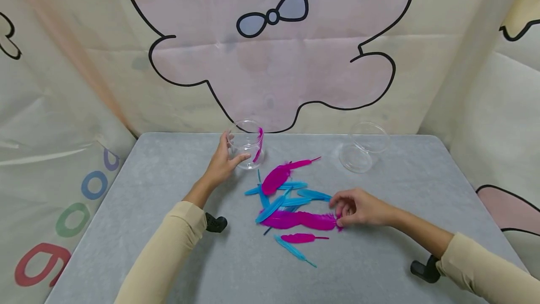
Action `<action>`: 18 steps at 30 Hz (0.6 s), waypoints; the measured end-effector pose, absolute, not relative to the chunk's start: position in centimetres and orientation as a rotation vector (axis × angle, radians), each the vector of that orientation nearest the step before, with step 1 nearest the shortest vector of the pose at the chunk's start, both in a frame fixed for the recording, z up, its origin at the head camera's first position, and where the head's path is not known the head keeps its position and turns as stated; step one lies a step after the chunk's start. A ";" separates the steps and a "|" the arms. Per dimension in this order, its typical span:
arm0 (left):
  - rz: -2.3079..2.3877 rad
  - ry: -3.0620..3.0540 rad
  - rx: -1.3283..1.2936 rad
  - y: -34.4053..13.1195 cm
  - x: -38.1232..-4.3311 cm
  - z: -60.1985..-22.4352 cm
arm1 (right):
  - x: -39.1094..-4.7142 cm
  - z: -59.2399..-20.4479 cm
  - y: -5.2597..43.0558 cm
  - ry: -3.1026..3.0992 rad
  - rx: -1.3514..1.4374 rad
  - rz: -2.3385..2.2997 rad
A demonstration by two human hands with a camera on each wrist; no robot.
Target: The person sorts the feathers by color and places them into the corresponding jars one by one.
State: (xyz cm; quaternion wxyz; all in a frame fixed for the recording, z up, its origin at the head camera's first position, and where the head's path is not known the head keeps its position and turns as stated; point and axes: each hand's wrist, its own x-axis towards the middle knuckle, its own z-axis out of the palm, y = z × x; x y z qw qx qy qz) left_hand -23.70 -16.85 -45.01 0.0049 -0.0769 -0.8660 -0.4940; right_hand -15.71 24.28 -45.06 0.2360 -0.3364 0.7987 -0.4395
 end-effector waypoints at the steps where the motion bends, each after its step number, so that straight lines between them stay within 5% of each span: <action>1: -1.548 -2.712 -0.242 -16.8 -23.7 -45.0 | -15.6 -45.1 24.3 2.190 -0.932 -1.205; 18: -1.553 -2.715 -0.235 -16.7 -23.6 -44.9 | -15.5 -45.2 24.1 2.175 -0.866 -1.210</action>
